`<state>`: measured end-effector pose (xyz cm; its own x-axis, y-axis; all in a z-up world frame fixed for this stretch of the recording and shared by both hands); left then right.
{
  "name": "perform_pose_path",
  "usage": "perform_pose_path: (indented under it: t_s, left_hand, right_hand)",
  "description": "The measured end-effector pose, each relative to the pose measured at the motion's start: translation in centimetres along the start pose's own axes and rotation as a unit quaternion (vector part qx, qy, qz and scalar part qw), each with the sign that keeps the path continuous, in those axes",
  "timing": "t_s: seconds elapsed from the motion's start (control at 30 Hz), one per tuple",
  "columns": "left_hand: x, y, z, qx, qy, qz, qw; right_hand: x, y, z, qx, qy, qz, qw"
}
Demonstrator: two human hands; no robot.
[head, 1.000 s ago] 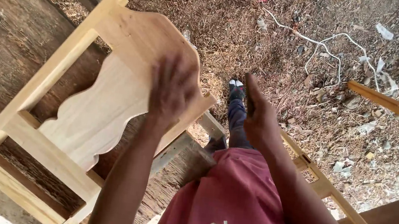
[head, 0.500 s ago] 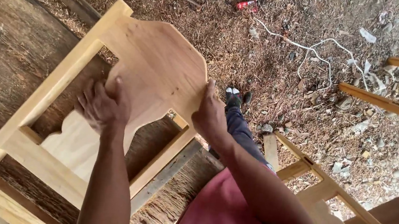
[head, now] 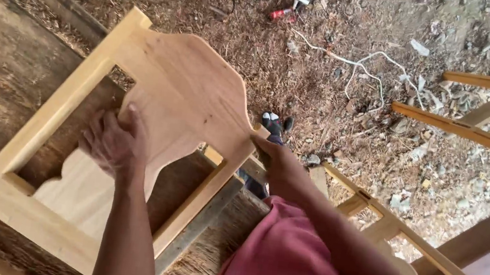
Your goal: The person sands a wooden chair frame using a sanding block. They smooth the curved backrest and the rectangular frame sections, moving the block along the grain and edges. The person repositions the chair to access different sides and continues sanding the legs and joints.
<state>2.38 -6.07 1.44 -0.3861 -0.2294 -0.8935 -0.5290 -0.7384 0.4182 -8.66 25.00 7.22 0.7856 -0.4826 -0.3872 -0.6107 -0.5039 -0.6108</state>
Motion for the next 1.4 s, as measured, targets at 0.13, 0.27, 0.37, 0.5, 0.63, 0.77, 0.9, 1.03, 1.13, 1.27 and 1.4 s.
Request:
perform_pose_path:
  t_s: [0.13,0.27,0.37,0.5,0.63,0.77,0.9,1.03,1.13,1.27,1.4]
  left_hand:
    - [0.5,-0.5,-0.4,0.012,0.007,0.010,1.000]
    - [1.4,-0.5,-0.6,0.014,0.001,-0.003,1.000]
    - [1.5,-0.7,-0.8,0.010,0.005,-0.012,1.000]
    - [1.8,-1.2,-1.4,0.009,0.022,-0.004,1.000]
    - [0.6,-0.5,-0.2,-0.012,0.018,-0.018,1.000]
    - [0.5,-0.3,0.0,-0.022,0.019,-0.020,0.999]
    - [0.9,-0.1,0.0,-0.018,0.016,-0.037,0.999]
    - [-0.8,0.5,1.2,-0.009,0.005,-0.032,0.999]
    - [-0.9,0.3,1.3,-0.006,0.014,-0.036,0.999]
    - [-0.5,0.2,1.2,-0.011,0.000,-0.024,1.000]
    - [0.1,-0.4,0.3,-0.006,0.001,-0.021,1.000]
  right_hand:
    - [-5.0,-1.2,0.3,-0.014,-0.010,0.050,0.999]
    - [-1.3,2.0,2.2,-0.015,-0.058,0.000,0.998]
    - [0.8,4.5,3.1,-0.018,-0.079,-0.017,0.997]
    - [-1.0,-0.1,-4.0,-0.011,-0.050,-0.013,0.999]
    - [0.3,2.3,-2.0,-0.064,-0.096,0.027,0.993]
    - [0.9,0.9,-1.7,-0.068,-0.147,0.029,0.986]
    - [4.2,8.5,10.1,-0.143,-0.178,0.047,0.972]
    - [-1.4,9.5,8.7,-0.098,-0.154,0.050,0.982]
    - [-3.0,2.8,2.4,-0.061,-0.063,0.122,0.989]
    - [3.5,-0.5,5.7,-0.090,-0.119,0.093,0.985]
    - [2.7,0.5,3.4,-0.139,-0.066,0.121,0.981]
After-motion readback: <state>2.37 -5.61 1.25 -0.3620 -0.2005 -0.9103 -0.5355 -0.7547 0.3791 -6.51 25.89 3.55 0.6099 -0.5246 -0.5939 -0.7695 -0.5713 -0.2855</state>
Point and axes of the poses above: each hand's wrist, its own y-axis towards the middle knuckle, its own x-axis out of the palm, z = x × y, the point moved 4 cm from there along y, towards the middle knuckle, and after that the axes turned 10 degrees about -x, right-handed, at the moved point
